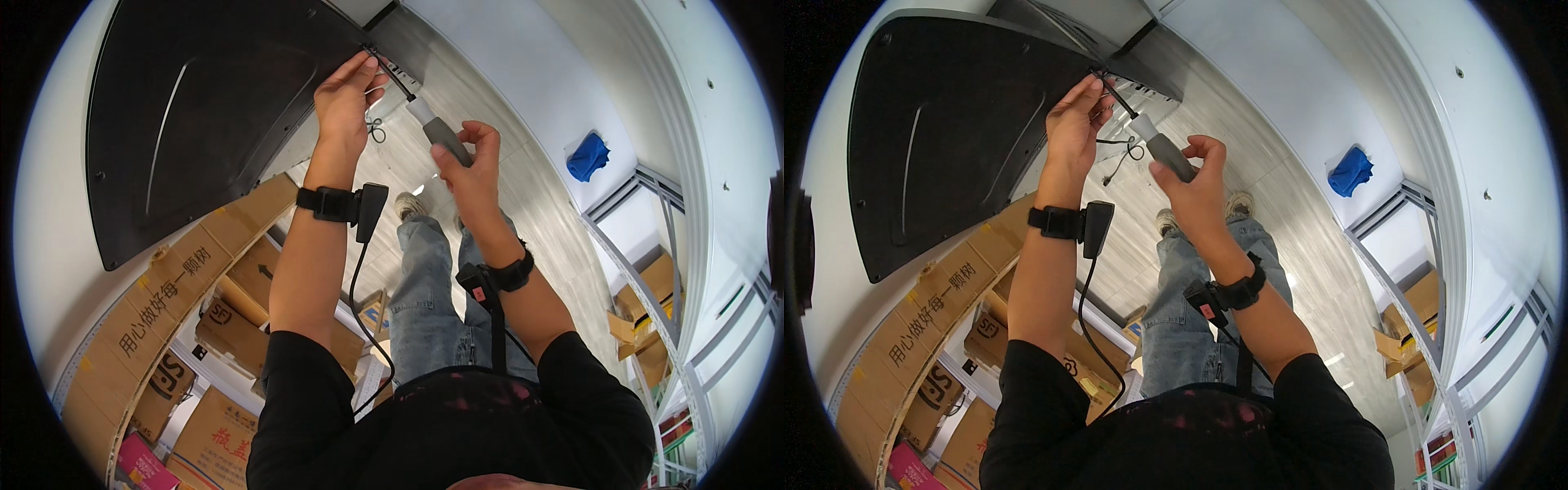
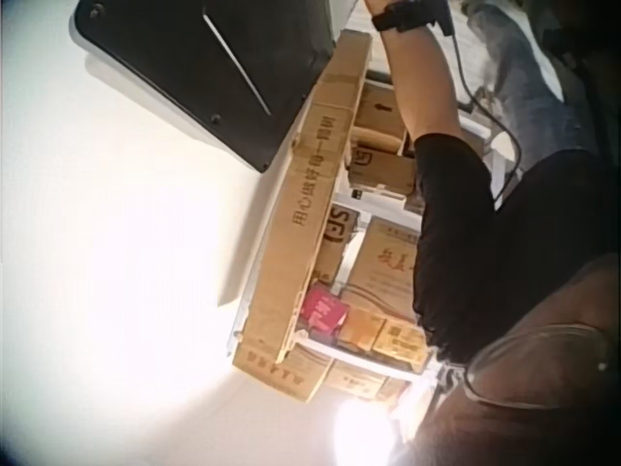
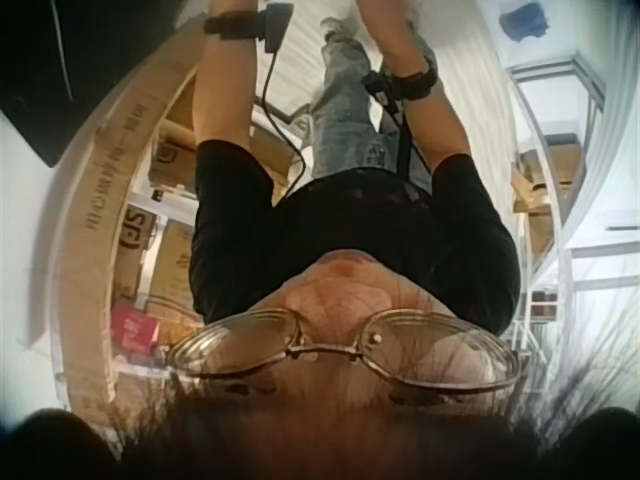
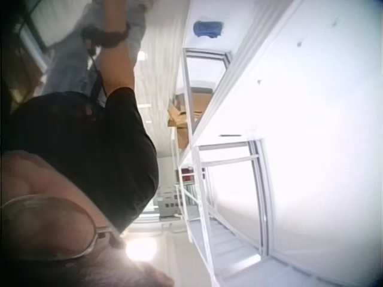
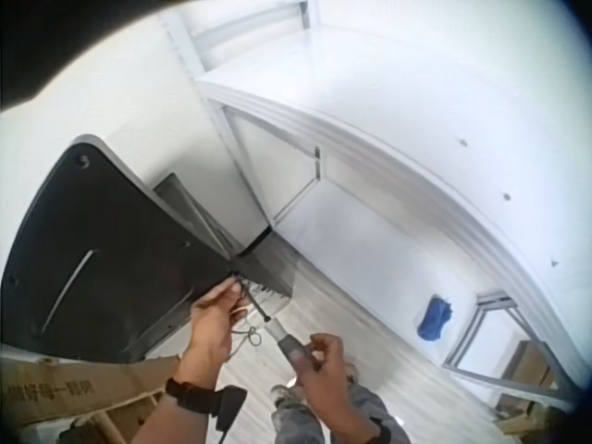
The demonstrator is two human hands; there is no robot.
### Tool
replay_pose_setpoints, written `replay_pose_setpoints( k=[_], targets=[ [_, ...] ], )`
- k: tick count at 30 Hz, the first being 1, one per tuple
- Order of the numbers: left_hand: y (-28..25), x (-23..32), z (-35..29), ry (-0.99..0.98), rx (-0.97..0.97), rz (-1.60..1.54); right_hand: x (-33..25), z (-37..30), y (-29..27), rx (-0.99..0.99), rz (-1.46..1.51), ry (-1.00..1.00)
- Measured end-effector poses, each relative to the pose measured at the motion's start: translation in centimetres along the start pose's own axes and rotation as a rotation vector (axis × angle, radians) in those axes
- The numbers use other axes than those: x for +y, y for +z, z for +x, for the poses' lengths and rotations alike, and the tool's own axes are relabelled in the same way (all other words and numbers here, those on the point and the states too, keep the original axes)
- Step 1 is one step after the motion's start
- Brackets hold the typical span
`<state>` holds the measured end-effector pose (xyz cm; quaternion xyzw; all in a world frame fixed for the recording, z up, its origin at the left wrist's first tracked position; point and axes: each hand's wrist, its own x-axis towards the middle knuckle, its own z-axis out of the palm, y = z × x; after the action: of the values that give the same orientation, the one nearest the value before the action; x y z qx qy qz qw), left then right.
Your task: The person uses a screwdriver to tighten screws on the back of a wall-mounted electronic device. After securing the screws, the person wipes the device's surface with a blue cloth.
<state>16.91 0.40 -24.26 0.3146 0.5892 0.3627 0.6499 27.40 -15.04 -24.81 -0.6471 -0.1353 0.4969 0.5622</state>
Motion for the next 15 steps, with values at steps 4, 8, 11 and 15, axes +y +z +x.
replay_pose_setpoints(
  k=[4,8,11,15],
  targets=[
    [0.0,0.0,0.0,0.008,-0.004,0.011,0.3,-0.4,0.0,-0.017,0.189,0.028],
    [-0.1,-0.1,0.2,0.01,-0.012,-0.001,-0.9,0.1,-1.1,-0.104,0.228,0.206],
    [0.0,-0.1,0.2,0.01,-0.014,-0.013,-0.4,0.0,-0.6,-0.025,0.104,0.106],
    [0.2,-0.3,0.1,0.018,-0.01,-0.023,0.6,-0.4,-0.7,-0.035,0.135,0.101]
  ],
)
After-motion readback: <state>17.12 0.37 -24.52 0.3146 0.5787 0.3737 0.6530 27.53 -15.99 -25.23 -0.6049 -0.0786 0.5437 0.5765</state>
